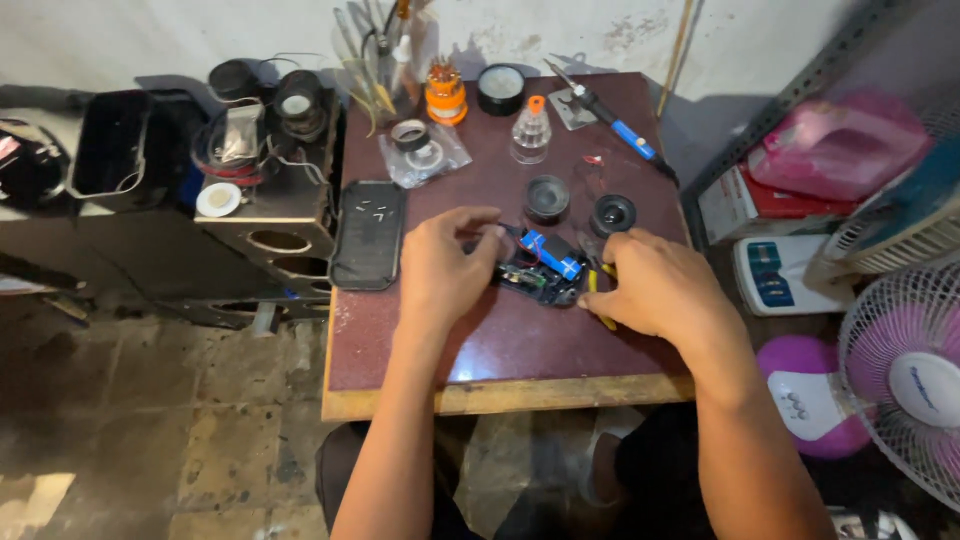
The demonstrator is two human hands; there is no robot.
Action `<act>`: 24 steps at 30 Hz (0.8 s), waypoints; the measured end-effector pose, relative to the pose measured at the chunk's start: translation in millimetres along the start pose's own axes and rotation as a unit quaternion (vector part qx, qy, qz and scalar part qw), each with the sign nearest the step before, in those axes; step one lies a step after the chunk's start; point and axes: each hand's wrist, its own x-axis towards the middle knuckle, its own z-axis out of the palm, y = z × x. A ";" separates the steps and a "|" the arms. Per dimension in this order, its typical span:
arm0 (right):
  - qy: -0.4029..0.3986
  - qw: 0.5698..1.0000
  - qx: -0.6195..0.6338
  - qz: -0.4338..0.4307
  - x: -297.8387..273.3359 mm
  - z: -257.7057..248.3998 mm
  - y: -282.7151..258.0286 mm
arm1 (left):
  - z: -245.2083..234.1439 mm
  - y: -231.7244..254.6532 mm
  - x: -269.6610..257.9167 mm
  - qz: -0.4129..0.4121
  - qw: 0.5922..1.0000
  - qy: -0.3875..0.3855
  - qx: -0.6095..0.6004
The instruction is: The person works on a small electronic device with exposed wires and a circuit board. They use pliers to manipulate the wires and a lighter to heat a connection point. The person also handles a small speaker component and a lighter.
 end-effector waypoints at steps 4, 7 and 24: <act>0.018 1.000 0.006 0.015 10.5 13.8 3.6 | 3.4 0.7 0.0 0.003 1.000 0.011 0.011; 0.013 1.000 -0.014 0.015 12.2 15.5 0.5 | 2.3 1.4 -3.2 0.006 1.000 0.006 0.006; 0.080 0.992 0.090 0.024 17.5 14.9 2.5 | -20.0 7.2 -1.3 -0.022 0.999 0.025 -0.040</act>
